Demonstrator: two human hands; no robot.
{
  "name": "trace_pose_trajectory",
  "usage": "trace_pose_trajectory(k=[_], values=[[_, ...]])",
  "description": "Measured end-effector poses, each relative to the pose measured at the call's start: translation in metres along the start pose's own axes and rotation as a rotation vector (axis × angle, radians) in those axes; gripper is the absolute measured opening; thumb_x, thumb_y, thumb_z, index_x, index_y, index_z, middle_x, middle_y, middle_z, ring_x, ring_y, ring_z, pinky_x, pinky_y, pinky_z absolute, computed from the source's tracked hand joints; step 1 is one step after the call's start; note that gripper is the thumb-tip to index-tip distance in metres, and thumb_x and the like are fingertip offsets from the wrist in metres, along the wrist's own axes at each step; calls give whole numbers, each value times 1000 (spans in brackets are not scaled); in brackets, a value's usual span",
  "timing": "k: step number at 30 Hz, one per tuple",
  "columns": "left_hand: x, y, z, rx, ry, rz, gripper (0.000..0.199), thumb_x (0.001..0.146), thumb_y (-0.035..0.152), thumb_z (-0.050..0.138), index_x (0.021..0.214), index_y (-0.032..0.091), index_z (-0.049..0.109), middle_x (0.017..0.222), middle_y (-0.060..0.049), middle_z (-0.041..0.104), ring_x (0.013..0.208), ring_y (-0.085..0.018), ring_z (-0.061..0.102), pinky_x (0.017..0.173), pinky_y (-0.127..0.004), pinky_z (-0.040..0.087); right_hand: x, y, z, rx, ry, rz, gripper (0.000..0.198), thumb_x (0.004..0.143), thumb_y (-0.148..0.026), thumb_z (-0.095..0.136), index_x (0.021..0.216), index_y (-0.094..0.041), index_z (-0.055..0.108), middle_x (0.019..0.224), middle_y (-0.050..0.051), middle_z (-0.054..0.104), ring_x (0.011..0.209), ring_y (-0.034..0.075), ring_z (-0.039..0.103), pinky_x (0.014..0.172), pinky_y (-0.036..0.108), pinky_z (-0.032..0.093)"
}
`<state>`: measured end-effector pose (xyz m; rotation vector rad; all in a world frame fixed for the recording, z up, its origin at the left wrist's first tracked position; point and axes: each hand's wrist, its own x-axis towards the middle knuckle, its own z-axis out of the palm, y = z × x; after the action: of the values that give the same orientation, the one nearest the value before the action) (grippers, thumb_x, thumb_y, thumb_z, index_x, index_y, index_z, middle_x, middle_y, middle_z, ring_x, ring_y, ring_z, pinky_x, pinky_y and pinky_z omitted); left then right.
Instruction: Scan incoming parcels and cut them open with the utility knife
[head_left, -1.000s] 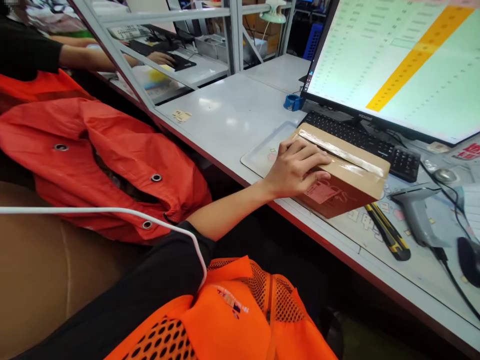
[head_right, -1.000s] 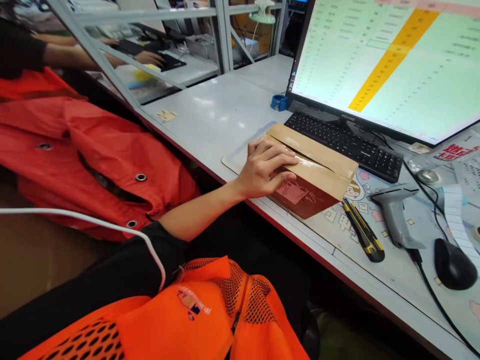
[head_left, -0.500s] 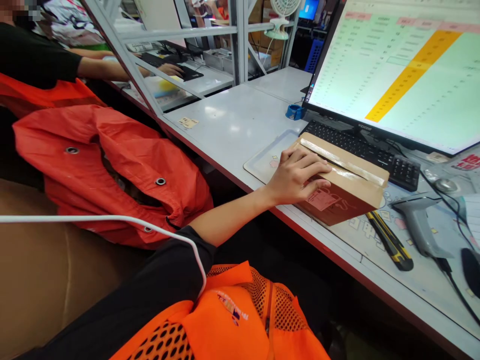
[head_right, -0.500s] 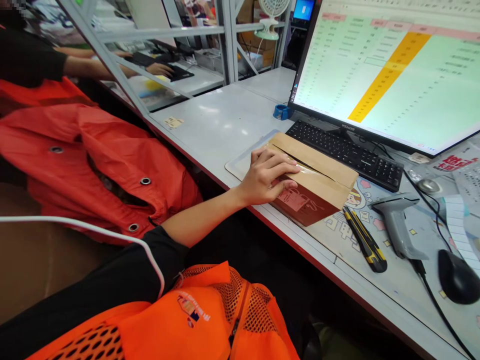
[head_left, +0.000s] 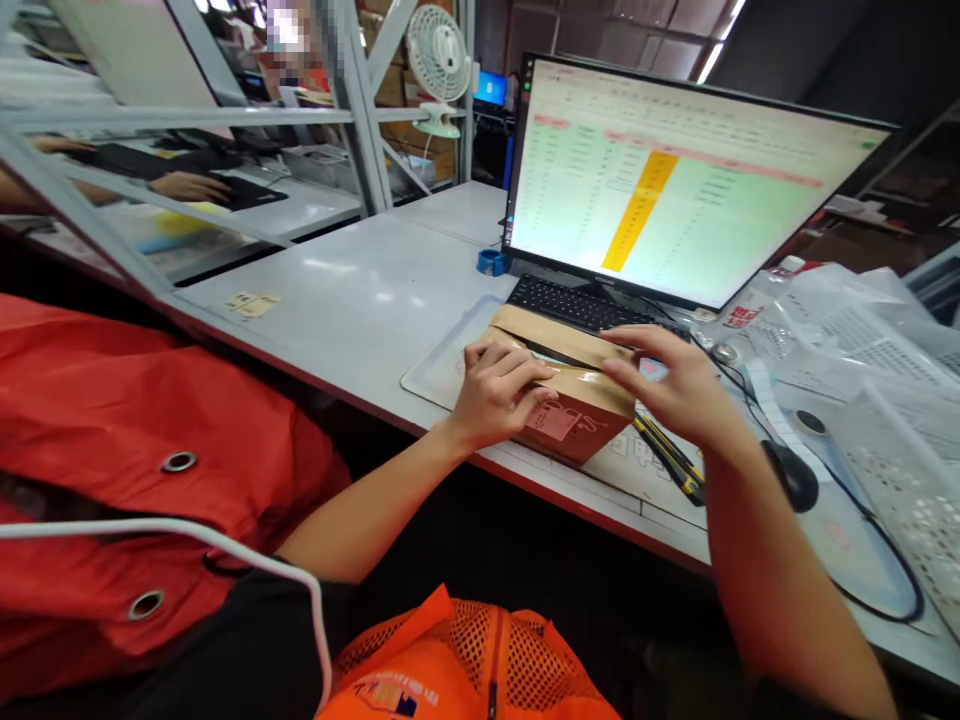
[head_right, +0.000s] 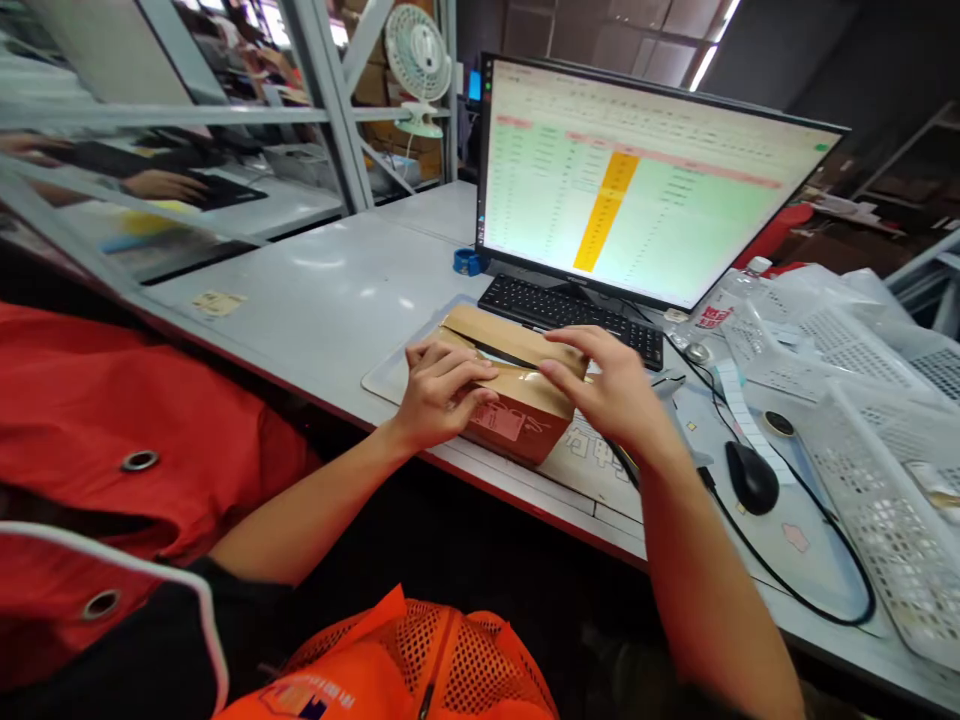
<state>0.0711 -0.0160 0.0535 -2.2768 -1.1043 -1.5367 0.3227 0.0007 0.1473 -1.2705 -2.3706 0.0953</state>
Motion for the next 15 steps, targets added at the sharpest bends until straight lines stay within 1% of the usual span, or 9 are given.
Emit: trace_pose_trajectory(k=[2, 3, 5, 7, 10, 13, 15], values=[[0, 0, -1, 4, -9, -4, 28, 107, 50, 61, 101, 26, 75, 103, -1, 82, 101, -24, 68, 94, -47, 33, 16, -2, 7, 59, -41, 11, 45, 100, -49, 68, 138, -24, 72, 142, 13, 68, 126, 30, 65, 109, 46, 51], [0, 0, -1, 4, -11, -3, 29, 108, 50, 61, 102, 26, 75, 103, -1, 82, 101, -25, 68, 94, -48, 33, 25, -3, 11, 80, -84, 31, 45, 98, -48, 71, 136, -25, 73, 137, 12, 71, 121, 30, 67, 105, 44, 52], [1, 0, -1, -1, -16, 4, 27, 108, 49, 61, 103, 26, 75, 104, -1, 82, 102, -25, 69, 95, -48, 33, 41, -4, 17, 54, -173, 107, 46, 96, -50, 71, 133, -23, 73, 123, 11, 77, 107, 28, 70, 94, 40, 53], [1, 0, -1, -2, -16, 10, 25, 107, 48, 62, 105, 27, 74, 105, 0, 82, 103, -25, 69, 95, -48, 33, 49, -3, 19, -15, -219, 157, 51, 96, -56, 68, 132, -20, 73, 115, 12, 78, 97, 27, 70, 85, 36, 51], [3, -1, -1, -1, -21, 14, 23, 107, 47, 63, 106, 27, 74, 105, 0, 82, 103, -25, 69, 94, -48, 33, 49, -1, 17, -77, -248, 125, 54, 99, -63, 60, 122, -16, 76, 109, 14, 78, 90, 25, 68, 78, 33, 47], [3, -2, 1, 9, -16, 17, 21, 106, 44, 64, 106, 27, 74, 107, -1, 82, 104, -26, 69, 95, -48, 34, 48, 1, 11, -74, -279, 65, 52, 103, -63, 52, 108, -18, 78, 93, 10, 77, 78, 22, 62, 72, 31, 43], [2, -1, 3, 20, -6, 28, 21, 107, 45, 63, 106, 27, 74, 107, -1, 82, 104, -27, 69, 95, -49, 34, 53, 4, 5, -50, -275, 65, 54, 106, -61, 45, 95, -19, 77, 81, 7, 73, 72, 20, 58, 69, 31, 41]])
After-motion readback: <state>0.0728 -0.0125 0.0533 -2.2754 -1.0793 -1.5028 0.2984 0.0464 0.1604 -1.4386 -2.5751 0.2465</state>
